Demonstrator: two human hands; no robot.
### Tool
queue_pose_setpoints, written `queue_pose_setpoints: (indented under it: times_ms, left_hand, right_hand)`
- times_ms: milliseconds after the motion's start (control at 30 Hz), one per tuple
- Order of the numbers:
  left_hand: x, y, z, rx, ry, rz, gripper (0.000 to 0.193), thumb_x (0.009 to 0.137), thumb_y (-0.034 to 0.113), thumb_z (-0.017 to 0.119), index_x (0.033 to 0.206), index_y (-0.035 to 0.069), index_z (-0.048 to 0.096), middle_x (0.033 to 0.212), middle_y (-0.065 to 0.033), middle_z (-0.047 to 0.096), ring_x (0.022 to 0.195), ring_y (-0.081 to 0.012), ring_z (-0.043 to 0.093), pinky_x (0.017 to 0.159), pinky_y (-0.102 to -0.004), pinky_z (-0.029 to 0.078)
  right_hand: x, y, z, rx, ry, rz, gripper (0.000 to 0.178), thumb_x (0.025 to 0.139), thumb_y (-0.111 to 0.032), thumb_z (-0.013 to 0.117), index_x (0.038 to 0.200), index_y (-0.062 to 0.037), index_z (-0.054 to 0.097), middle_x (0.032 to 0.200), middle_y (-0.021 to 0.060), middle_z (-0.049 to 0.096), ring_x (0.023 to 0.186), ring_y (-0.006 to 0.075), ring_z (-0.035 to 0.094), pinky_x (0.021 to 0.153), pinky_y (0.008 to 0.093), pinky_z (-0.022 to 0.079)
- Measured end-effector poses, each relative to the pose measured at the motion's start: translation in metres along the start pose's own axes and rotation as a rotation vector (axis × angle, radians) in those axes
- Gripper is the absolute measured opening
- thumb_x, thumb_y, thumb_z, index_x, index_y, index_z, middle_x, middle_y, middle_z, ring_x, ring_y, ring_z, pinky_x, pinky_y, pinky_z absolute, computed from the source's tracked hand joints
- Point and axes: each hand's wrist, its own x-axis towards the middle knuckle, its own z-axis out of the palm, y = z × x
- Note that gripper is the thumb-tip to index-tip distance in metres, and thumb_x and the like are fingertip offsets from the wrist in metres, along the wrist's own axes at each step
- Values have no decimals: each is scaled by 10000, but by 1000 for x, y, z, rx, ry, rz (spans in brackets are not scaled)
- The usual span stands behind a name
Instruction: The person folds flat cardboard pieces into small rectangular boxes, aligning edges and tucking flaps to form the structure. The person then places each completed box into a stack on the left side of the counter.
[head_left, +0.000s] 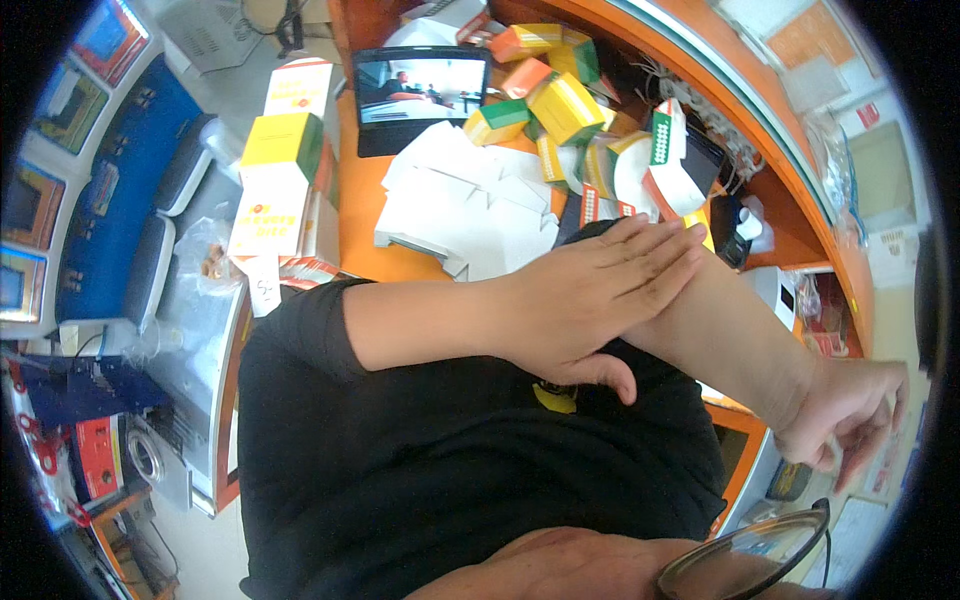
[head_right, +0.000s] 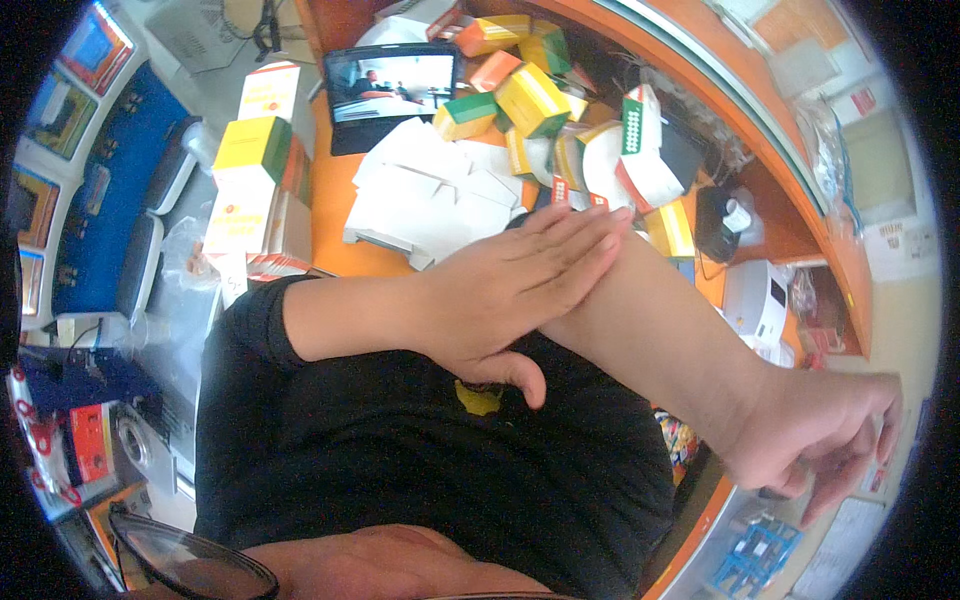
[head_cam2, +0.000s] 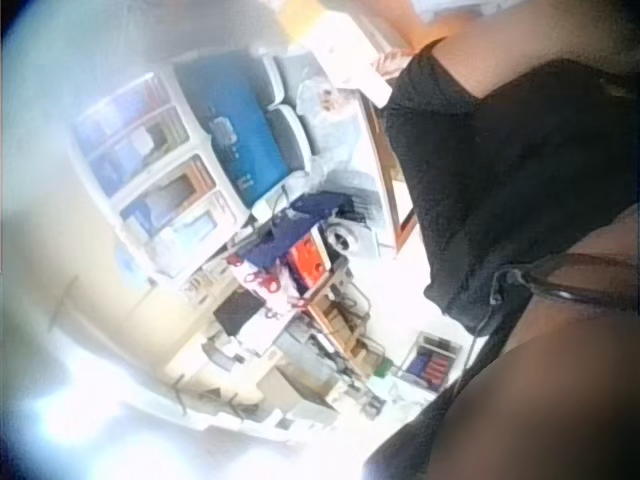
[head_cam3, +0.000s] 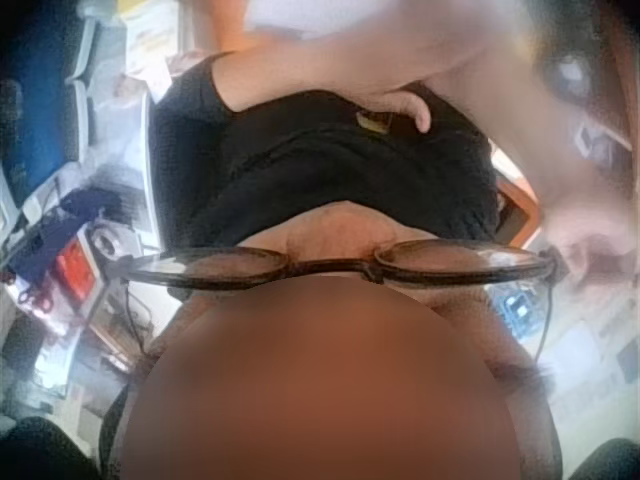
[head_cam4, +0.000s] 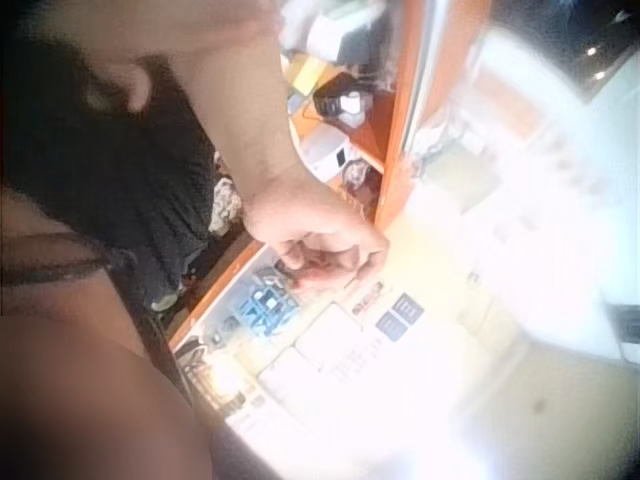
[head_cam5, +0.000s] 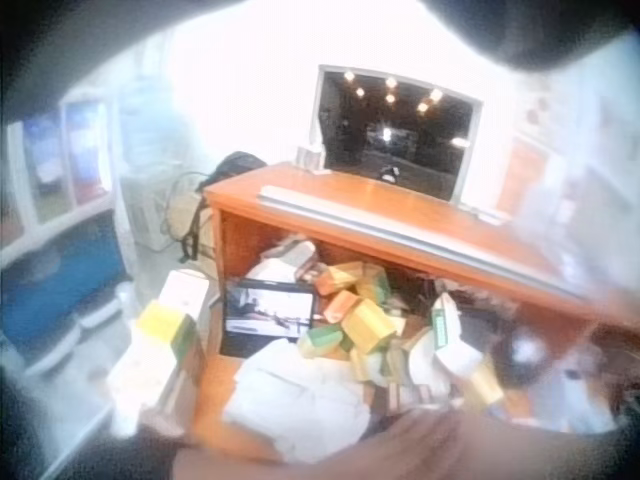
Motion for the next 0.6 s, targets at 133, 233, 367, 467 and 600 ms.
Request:
queue_pose_setpoints:
  times_ms: [133,233,367,467,600]
  left_hand:
    - [5,-4,-6,-187,149,-43,1276,756,786,561,1501,-139,95,1563,-356,163,1440,-535,197,1185,-567,170]
    - [10,-29,-3,-295,209,45,1293,693,818,596,1528,-66,155,1579,-300,207,1457,-512,182,1177,-611,116]
    - [-11,-64,-2,-199,91,73,1315,623,851,621,1542,4,211,1596,-216,249,1481,-477,153,1149,-681,68]
    - [-37,-82,10,-241,68,-20,1253,625,853,619,1546,80,265,1599,-192,262,1487,-467,142,1138,-708,42]
    - [-90,-106,29,66,-229,-276,1039,717,799,621,1550,258,317,1626,-159,219,1483,-492,111,1106,-754,49]
  right_hand:
    - [-32,28,-1,-90,60,99,408,1017,-440,398,733,-278,642,610,-165,574,670,-23,517,908,444,296]
    - [-42,45,-6,-178,30,132,401,1010,-423,406,713,-293,642,608,-154,578,640,-19,518,911,447,294]
    - [-62,59,-18,-266,42,274,418,1002,-394,412,671,-278,640,606,-140,587,611,-12,536,920,438,290]
    - [-79,68,-26,-158,108,444,435,997,-379,422,644,-262,649,595,-130,585,590,-2,544,934,419,287]
    - [-104,72,-31,-11,120,701,413,989,-373,445,657,-259,662,651,-94,594,636,23,558,955,444,306]
